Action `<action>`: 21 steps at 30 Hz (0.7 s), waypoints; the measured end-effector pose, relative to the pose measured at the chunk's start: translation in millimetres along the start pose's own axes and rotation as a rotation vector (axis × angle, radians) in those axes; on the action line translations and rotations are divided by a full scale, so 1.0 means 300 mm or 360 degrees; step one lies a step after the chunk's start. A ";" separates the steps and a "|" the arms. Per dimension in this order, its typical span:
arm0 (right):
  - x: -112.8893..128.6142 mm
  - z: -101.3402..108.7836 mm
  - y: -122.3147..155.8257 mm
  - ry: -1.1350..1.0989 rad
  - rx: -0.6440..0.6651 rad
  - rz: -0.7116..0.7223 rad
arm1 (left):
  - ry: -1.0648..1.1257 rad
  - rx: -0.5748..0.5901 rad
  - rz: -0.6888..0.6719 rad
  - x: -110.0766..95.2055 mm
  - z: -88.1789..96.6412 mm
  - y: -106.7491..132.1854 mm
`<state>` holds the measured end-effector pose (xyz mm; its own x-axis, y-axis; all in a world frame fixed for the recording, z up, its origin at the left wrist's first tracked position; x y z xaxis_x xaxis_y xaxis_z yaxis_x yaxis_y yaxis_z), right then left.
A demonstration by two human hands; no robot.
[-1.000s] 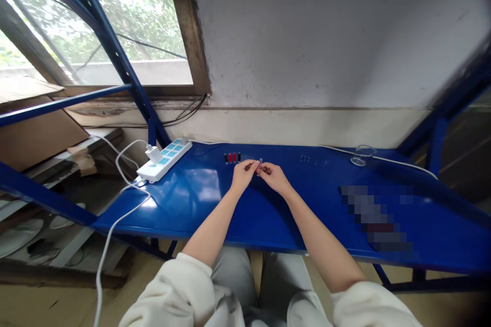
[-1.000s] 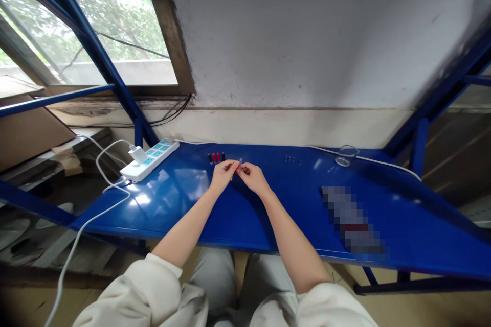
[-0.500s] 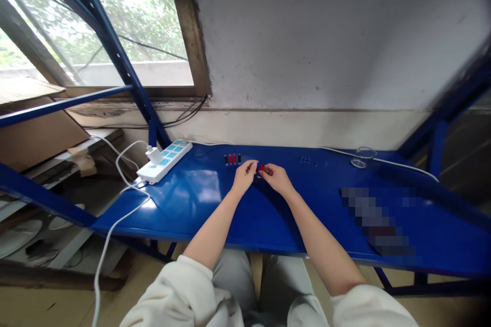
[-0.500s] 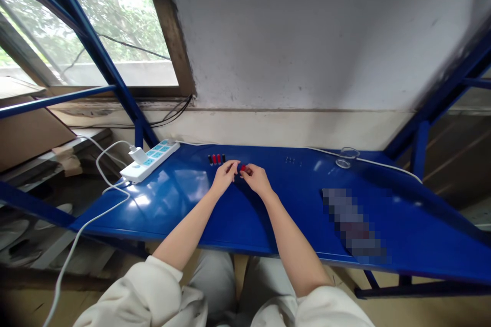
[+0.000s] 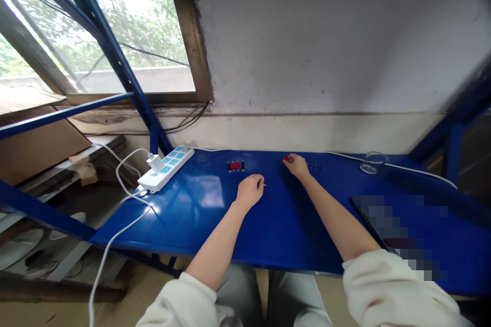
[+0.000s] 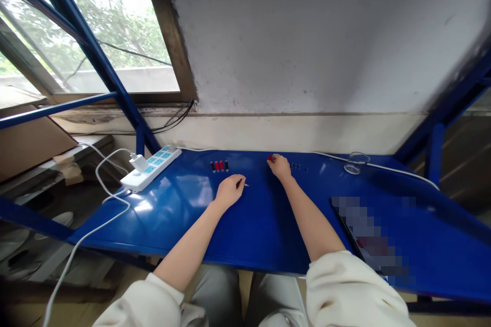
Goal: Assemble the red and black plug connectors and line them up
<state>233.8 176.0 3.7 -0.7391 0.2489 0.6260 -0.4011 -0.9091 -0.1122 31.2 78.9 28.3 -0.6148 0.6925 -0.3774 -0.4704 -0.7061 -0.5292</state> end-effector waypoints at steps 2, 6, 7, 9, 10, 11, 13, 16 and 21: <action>0.006 -0.012 -0.015 0.0018 0.0014 0.0030 | 0.0003 0.0017 -0.0013 -0.005 -0.003 -0.001; 0.045 -0.042 -0.028 0.0028 0.0075 0.0158 | -0.0010 0.0048 -0.0033 -0.016 -0.008 -0.003; 0.052 -0.049 -0.032 0.0037 0.0083 0.0174 | -0.0008 0.0056 -0.0038 -0.018 -0.009 -0.003; 0.059 -0.060 -0.040 0.0066 0.0090 0.0176 | 0.0000 0.0072 -0.0049 -0.022 -0.012 -0.003; 0.060 -0.067 -0.044 0.0086 0.0097 0.0170 | 0.0003 0.0077 -0.0055 -0.024 -0.013 -0.003; 0.060 -0.074 -0.047 0.0109 0.0111 0.0166 | 0.0004 0.0080 -0.0058 -0.026 -0.013 -0.003; 0.058 -0.087 -0.052 0.0153 0.0142 0.0158 | 0.0007 0.0084 -0.0054 -0.026 -0.012 -0.003; 0.056 -0.095 -0.054 0.0184 0.0165 0.0164 | 0.0027 0.0093 -0.0038 -0.026 -0.015 -0.003; 0.074 -0.100 -0.039 0.0162 0.0196 0.0261 | 0.0053 0.0088 -0.0046 -0.031 -0.018 -0.006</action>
<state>205.9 202.3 -4.3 -0.8422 0.1212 0.5253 -0.2067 -0.9725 -0.1070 41.2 74.4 28.6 -0.5798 0.7164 -0.3881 -0.5222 -0.6924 -0.4979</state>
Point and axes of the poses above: each hand's wrist, its own y-axis away from the middle knuckle, its own z-axis out of the back of the hand, x = y × z, the point moved 10 cm from there along -y, towards the middle knuckle, and after that the axes turned 15 degrees about -z, right-handed, at the moved point
